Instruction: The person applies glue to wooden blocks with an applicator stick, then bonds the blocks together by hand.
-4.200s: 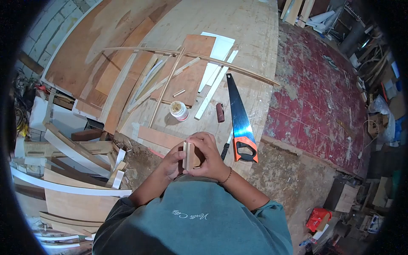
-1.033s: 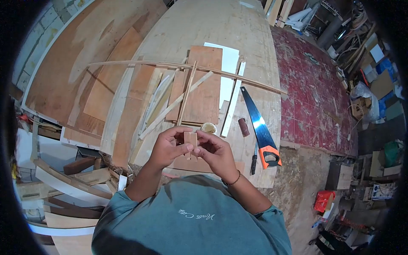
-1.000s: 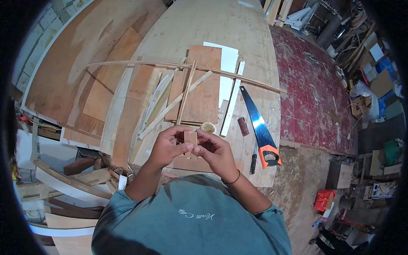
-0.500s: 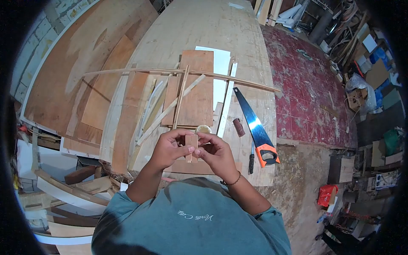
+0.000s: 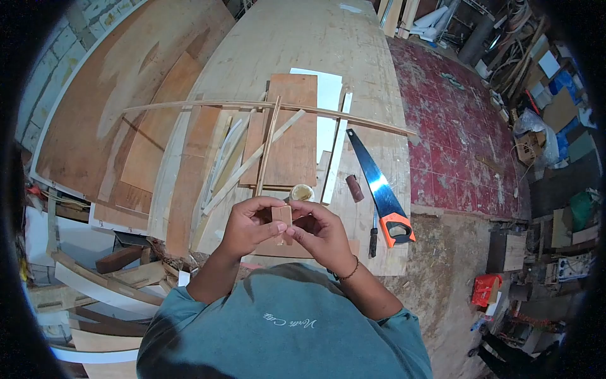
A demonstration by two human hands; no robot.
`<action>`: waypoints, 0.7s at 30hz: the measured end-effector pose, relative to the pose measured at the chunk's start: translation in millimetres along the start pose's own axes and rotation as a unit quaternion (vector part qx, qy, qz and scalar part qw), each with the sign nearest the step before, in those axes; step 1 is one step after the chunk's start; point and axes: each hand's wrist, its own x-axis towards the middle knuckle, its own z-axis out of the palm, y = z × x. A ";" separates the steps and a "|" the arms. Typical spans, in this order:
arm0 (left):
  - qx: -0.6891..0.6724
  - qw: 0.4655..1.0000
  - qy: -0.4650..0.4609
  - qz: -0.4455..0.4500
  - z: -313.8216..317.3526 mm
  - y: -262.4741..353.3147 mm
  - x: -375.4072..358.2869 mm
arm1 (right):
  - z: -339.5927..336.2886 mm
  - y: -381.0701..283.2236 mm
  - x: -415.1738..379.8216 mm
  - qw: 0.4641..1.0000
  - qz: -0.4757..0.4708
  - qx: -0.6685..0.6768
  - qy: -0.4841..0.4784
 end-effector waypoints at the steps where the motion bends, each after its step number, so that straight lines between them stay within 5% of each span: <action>1: -0.001 1.000 -0.001 0.007 1.0 -0.2 -0.3 | 0.6 -1.3 -0.5 1.000 -0.004 -0.008 0.000; 14: 0.016 1.000 0.005 -0.025 3.7 -1.3 -6.5 | -7.4 -10.8 -7.9 0.995 -0.016 -0.101 -0.023; 17: -0.061 0.998 0.008 -0.029 5.5 -3.6 -5.6 | -10.4 -22.9 -7.2 0.958 -0.053 -0.271 -0.074; 19: -0.100 0.993 0.029 -0.049 4.7 -8.4 -5.8 | -6.9 -27.2 -7.2 0.904 -0.199 -0.375 -0.043; 21: -0.107 0.992 0.023 -0.065 10.4 -6.3 -5.6 | -10.4 -25.9 -8.3 0.896 -0.177 -0.399 -0.083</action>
